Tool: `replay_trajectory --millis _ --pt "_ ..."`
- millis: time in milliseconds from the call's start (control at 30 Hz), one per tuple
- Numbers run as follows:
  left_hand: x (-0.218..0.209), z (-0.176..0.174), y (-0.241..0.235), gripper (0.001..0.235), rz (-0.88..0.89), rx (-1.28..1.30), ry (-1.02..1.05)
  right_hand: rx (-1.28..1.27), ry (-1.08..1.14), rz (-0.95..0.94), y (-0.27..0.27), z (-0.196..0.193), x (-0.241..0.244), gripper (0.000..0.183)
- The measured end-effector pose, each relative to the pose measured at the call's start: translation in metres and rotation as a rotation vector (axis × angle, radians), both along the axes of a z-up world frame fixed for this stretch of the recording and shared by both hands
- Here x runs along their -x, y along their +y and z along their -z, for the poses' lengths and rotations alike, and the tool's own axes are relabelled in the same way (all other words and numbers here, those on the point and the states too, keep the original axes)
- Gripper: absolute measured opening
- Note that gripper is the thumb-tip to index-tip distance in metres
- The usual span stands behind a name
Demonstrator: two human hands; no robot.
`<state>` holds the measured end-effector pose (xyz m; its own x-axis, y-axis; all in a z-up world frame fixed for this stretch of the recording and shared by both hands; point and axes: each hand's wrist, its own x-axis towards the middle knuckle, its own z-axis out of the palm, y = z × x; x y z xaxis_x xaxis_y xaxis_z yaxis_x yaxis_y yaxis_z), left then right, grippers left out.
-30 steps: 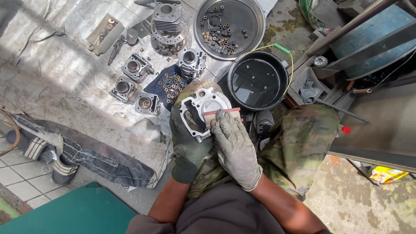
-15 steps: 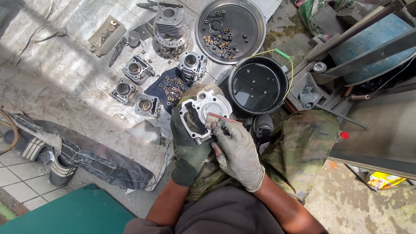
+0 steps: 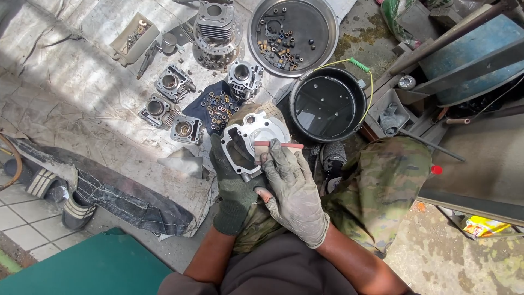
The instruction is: Sanding the gasket mating surface of a motorcycle engine component to remove residue and prepare it for assembly.
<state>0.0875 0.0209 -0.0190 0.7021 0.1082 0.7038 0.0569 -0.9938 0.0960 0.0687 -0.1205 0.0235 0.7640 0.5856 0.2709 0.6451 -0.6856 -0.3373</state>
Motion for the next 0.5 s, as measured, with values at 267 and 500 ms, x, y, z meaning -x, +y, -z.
replay_trajectory --millis 267,500 --pt "0.000 -0.008 -0.008 0.060 0.021 0.018 -0.004 -0.175 0.009 0.037 -0.011 0.019 0.002 0.060" --pt "0.024 -0.018 -0.017 0.025 0.098 1.102 0.051 -0.066 0.054 -0.027 -0.007 -0.003 -0.018 0.065"
